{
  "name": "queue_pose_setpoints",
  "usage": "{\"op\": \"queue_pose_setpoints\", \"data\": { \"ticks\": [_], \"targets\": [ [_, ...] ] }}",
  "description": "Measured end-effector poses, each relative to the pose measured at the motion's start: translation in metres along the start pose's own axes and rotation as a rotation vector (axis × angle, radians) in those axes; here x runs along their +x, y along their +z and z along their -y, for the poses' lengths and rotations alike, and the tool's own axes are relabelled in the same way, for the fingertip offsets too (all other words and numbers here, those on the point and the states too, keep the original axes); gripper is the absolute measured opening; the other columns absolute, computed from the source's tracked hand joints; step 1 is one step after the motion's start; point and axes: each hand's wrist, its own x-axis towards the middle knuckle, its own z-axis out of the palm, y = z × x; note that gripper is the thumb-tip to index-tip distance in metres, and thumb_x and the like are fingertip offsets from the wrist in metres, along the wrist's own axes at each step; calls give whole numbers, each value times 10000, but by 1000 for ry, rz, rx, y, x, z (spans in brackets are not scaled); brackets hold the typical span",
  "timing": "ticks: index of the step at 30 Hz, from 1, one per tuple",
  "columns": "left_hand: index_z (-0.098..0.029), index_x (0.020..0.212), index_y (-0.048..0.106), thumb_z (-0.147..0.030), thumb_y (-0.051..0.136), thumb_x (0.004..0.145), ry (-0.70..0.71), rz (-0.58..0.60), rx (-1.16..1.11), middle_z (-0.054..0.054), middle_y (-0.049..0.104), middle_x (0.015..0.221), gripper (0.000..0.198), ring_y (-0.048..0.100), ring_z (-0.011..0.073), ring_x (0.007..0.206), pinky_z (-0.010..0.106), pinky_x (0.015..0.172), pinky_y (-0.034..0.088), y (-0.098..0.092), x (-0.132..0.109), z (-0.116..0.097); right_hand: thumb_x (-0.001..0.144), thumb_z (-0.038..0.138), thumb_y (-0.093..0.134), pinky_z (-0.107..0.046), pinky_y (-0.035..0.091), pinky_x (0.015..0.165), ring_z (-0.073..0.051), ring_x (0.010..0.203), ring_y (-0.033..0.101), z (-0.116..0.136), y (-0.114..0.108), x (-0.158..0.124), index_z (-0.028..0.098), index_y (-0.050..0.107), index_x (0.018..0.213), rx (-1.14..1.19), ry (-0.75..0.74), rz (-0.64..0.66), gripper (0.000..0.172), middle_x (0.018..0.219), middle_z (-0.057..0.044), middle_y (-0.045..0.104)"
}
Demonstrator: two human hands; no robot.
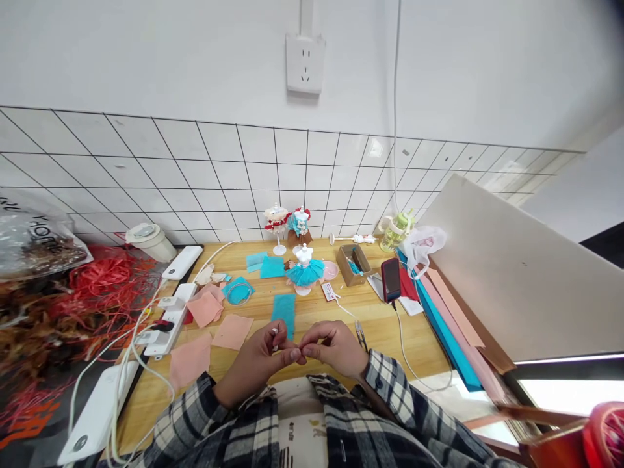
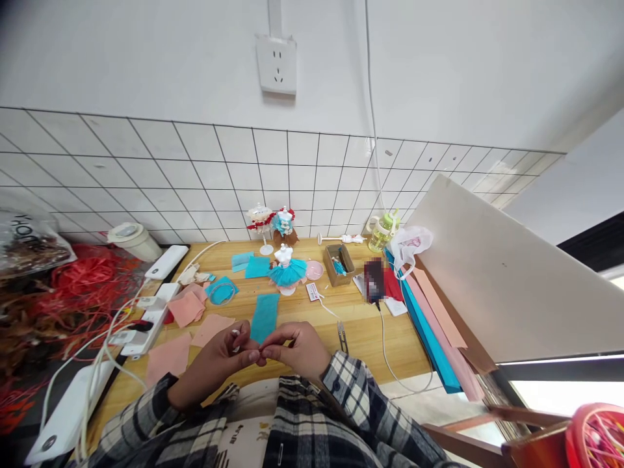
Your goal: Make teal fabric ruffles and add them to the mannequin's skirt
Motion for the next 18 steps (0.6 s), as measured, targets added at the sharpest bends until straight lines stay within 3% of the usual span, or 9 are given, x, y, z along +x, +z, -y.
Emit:
{"op": "queue_pose_setpoints", "data": {
  "ticks": [8, 11, 14, 18],
  "targets": [
    [-232, 690, 293, -343, 730, 702, -72, 65, -135, -44, 676, 658, 451, 618, 149, 667, 262, 670, 386, -2, -1, 4, 822, 232, 591, -180, 386, 513, -111, 663, 546, 1, -11, -7, 178, 652, 797, -341, -152, -115, 86, 733, -16, 600],
    [-235, 696, 295, -336, 716, 708, -80, -15, -108, -43, 658, 649, 433, 627, 167, 698, 280, 696, 388, -4, -1, 5, 828, 242, 591, -185, 392, 517, -110, 657, 546, 0, -20, -7, 178, 653, 786, -355, -146, -192, 99, 728, -19, 608],
    [-235, 684, 300, -373, 673, 741, -51, -131, -14, -37, 645, 665, 402, 632, 185, 759, 298, 737, 393, -4, 0, 2, 800, 312, 633, -194, 407, 503, -110, 611, 554, -5, -26, -5, 176, 680, 757, -293, -59, -233, 151, 684, -20, 626],
    [-238, 685, 305, -418, 653, 740, -46, -110, 81, -10, 662, 729, 396, 620, 198, 785, 298, 714, 406, -4, 2, 7, 754, 419, 638, -186, 385, 396, -106, 518, 553, -22, -30, -2, 156, 708, 819, -19, 212, -327, 280, 666, -25, 647]
  ]
}}
